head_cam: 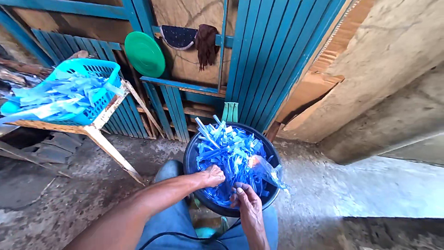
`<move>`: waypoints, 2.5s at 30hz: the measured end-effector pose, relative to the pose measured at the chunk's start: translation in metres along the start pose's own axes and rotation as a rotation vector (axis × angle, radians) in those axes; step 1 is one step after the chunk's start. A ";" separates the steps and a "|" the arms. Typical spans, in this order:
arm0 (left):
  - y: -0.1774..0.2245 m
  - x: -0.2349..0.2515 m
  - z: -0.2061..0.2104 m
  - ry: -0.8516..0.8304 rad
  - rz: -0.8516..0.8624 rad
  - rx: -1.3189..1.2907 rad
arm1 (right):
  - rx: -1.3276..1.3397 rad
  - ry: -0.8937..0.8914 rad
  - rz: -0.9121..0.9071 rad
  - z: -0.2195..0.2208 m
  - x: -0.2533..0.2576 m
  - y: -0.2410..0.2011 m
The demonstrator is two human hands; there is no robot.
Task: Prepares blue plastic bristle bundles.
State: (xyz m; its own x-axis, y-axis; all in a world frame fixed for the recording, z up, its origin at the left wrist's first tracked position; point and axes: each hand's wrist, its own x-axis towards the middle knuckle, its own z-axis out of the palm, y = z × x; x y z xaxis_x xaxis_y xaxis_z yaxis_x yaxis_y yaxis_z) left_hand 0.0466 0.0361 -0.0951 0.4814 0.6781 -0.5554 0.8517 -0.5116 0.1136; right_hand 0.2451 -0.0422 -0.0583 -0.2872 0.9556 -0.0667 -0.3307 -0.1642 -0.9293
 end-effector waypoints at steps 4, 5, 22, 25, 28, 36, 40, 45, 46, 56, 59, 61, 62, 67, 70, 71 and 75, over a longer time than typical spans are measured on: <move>0.001 -0.006 -0.012 0.027 -0.078 -0.123 | 0.027 0.003 -0.001 -0.002 -0.001 -0.001; -0.001 -0.011 -0.020 0.012 -0.100 -0.160 | 0.039 0.004 0.000 -0.003 -0.001 -0.001; -0.012 -0.109 -0.081 0.604 0.311 -0.957 | -0.258 -0.271 -0.102 0.024 0.041 -0.034; -0.003 -0.106 -0.073 0.697 0.313 -1.136 | -0.243 -0.209 -0.128 0.024 0.041 -0.031; 0.016 -0.112 -0.064 0.670 0.104 -1.472 | -0.218 -0.119 -0.154 0.021 0.039 -0.027; 0.061 -0.099 -0.037 0.168 -0.199 -1.866 | -0.421 -0.166 -0.335 0.022 0.003 -0.018; 0.049 -0.087 -0.036 0.254 -0.039 -1.811 | -0.557 -0.198 -0.354 0.017 -0.014 0.006; 0.044 -0.094 -0.044 0.289 0.020 -1.642 | -0.598 -0.255 -0.291 0.014 -0.029 0.022; 0.044 -0.095 -0.045 0.298 0.023 -1.610 | -0.597 -0.260 -0.291 0.014 -0.030 0.023; 0.036 -0.104 -0.040 0.351 0.106 -1.369 | -0.606 -0.498 -0.217 0.010 -0.035 0.010; 0.035 -0.106 -0.037 0.350 0.119 -1.293 | -0.589 -0.562 -0.177 0.010 -0.037 0.010; 0.034 -0.107 -0.036 0.351 0.133 -1.312 | -0.572 -0.608 -0.150 0.011 -0.039 0.009; 0.034 -0.107 -0.035 0.359 0.143 -1.317 | -0.565 -0.635 -0.141 0.011 -0.039 0.009; 0.031 -0.111 -0.035 0.347 0.119 -1.109 | -0.521 -0.618 -0.190 0.009 -0.038 0.003; 0.031 -0.117 -0.040 0.312 0.153 -0.922 | -0.492 -0.348 -0.394 0.007 -0.030 -0.008; 0.032 -0.119 -0.043 0.301 0.170 -0.874 | -0.479 -0.286 -0.456 0.007 -0.025 -0.013; 0.044 -0.129 -0.055 0.289 0.210 -0.650 | -0.423 -0.267 -0.511 0.007 -0.002 -0.022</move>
State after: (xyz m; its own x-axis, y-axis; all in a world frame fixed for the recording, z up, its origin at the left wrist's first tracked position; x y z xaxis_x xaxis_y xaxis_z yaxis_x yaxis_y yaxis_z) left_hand 0.0332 -0.0447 0.0262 0.6067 0.7581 -0.2392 0.6429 -0.2910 0.7085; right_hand 0.2466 -0.0419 -0.0350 -0.4171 0.7864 0.4557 -0.1214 0.4487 -0.8854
